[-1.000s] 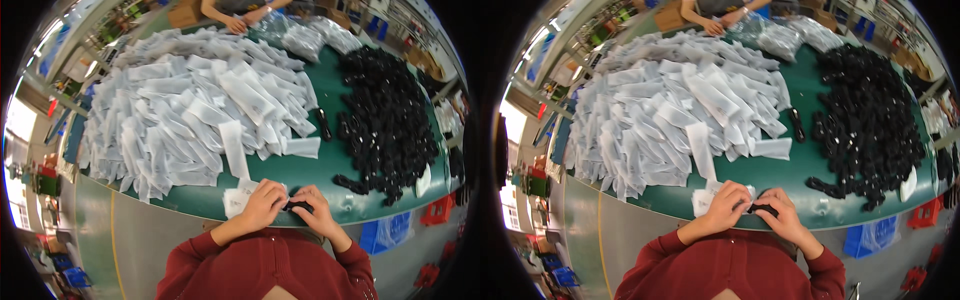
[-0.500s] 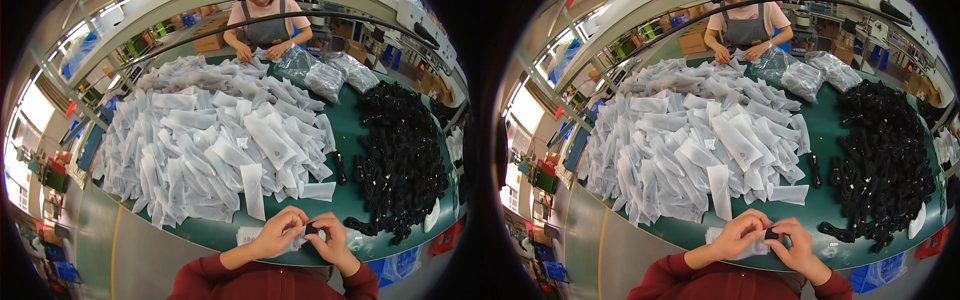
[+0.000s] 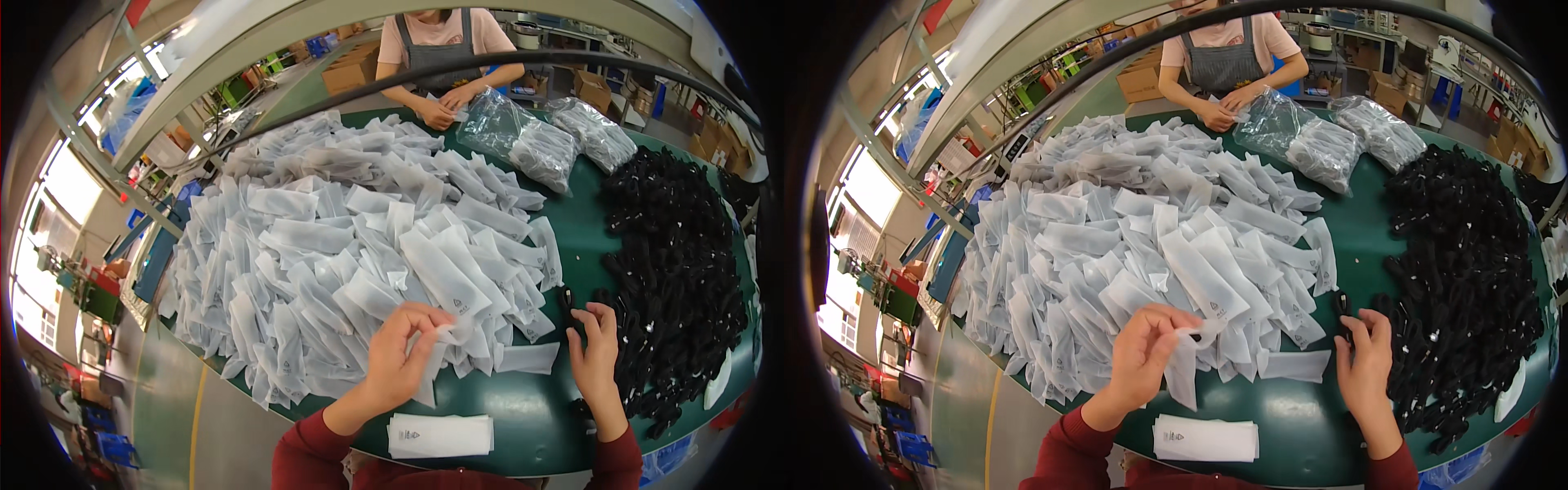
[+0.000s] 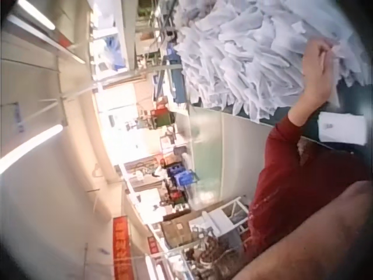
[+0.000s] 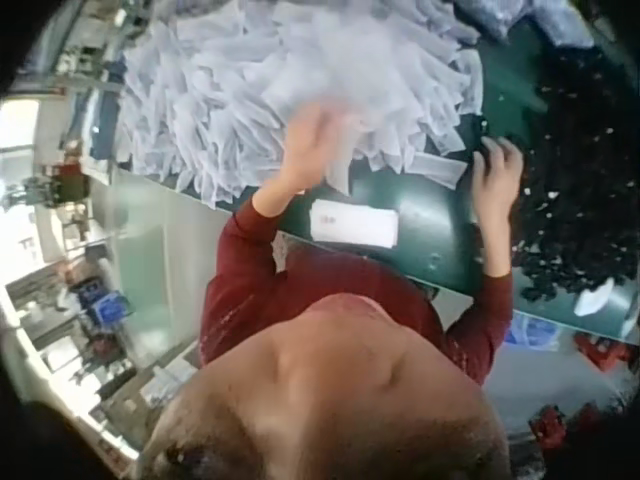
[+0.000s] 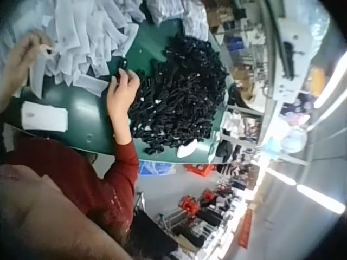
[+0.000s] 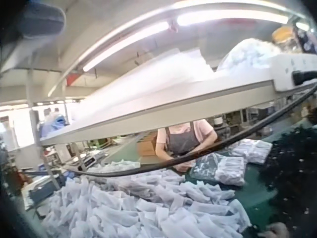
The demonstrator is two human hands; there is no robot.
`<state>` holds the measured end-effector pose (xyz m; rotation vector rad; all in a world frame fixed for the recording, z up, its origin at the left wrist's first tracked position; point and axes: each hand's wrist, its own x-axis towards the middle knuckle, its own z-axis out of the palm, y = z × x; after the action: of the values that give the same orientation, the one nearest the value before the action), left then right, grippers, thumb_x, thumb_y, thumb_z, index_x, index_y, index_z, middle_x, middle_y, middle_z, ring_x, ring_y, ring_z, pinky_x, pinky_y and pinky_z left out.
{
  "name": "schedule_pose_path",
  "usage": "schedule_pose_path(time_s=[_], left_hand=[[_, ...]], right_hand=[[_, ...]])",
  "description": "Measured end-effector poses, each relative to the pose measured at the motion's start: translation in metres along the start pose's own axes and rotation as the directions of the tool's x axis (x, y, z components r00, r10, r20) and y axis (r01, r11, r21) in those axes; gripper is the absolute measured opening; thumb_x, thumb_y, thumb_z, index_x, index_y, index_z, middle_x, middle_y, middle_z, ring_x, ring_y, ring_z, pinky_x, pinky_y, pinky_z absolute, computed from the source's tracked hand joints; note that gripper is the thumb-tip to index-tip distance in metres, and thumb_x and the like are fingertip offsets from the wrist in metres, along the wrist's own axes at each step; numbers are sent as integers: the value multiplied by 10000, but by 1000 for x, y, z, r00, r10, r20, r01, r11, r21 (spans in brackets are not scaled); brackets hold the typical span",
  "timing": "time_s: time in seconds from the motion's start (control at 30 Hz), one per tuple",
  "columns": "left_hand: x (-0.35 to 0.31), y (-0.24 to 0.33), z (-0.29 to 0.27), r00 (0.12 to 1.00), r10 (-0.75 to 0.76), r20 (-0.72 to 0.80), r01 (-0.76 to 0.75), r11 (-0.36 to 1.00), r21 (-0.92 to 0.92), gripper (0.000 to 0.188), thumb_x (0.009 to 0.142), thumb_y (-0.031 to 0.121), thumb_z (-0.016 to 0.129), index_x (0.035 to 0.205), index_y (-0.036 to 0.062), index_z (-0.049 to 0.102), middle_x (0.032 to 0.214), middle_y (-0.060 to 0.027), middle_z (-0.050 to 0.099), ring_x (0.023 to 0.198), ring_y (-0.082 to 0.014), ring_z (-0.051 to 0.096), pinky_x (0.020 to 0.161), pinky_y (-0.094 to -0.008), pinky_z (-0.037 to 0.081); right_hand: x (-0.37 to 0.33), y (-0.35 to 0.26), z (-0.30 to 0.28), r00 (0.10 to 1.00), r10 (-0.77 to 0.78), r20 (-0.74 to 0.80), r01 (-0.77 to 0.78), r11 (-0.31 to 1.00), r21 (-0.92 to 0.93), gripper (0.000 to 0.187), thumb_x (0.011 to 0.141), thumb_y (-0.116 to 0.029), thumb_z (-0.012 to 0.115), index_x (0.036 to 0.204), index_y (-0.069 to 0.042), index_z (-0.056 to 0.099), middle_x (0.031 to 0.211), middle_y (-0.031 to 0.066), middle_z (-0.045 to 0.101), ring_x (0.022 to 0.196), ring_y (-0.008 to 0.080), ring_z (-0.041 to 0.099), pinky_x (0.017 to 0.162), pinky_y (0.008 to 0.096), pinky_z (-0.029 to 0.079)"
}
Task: The person packs cables by picking up bundled cables one by one, inserting each cable into a plastic packaging sleeve by hand, and placing the packaged cables onto a pile on the table.
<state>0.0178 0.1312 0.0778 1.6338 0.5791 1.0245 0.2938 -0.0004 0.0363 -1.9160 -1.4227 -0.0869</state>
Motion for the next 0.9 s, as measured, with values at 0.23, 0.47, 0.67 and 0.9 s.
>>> schedule_pose_path(time_s=[0.23, 0.47, 0.67, 0.9], left_hand=[[45, -8, -25, 934, -290, -207, 165, 866, -471, 130, 1057, 96, 406, 999, 19, 493, 1021, -89, 570, 873, -207, 612, 981, -421, 488], [54, -49, -39, 949, 311, -50, -163, 619, 768, 518, 918, 283, 663, 1356, 62, 498, 1438, -218, 437, 1360, -400, 389, 1126, -556, 301], [48, -65, -14, 982, 121, 144, -180, 386, 905, 781, 818, 461, 734, 1495, 209, 436, 1584, -231, 211, 1456, -524, 124, 1117, -682, 184], [51, -74, -15, 980, 169, 106, -165, 389, 906, 758, 810, 537, 708, 1471, 246, 478, 1574, -271, 195, 1426, -560, 161, 1113, -679, 198]], right_hand=[[-14, 43, 18, 971, -62, 229, 110, 973, -202, 289, 816, -94, 711, 1078, 7, 641, 1196, 230, 571, 1077, 394, 550, 927, 473, 413], [-25, 52, 30, 954, -99, 282, 183, 939, -291, 410, 756, -62, 713, 1134, 1, 570, 1299, 270, 510, 1121, 417, 506, 963, 515, 382], [-31, 63, 34, 966, -81, 245, 162, 929, -332, 414, 764, 4, 667, 1161, 7, 547, 1265, 242, 519, 1127, 414, 504, 982, 496, 381], [-20, 63, 43, 977, -86, 194, 150, 927, -344, 303, 791, -29, 660, 1071, -19, 545, 1100, 200, 530, 1039, 389, 511, 903, 478, 387]])
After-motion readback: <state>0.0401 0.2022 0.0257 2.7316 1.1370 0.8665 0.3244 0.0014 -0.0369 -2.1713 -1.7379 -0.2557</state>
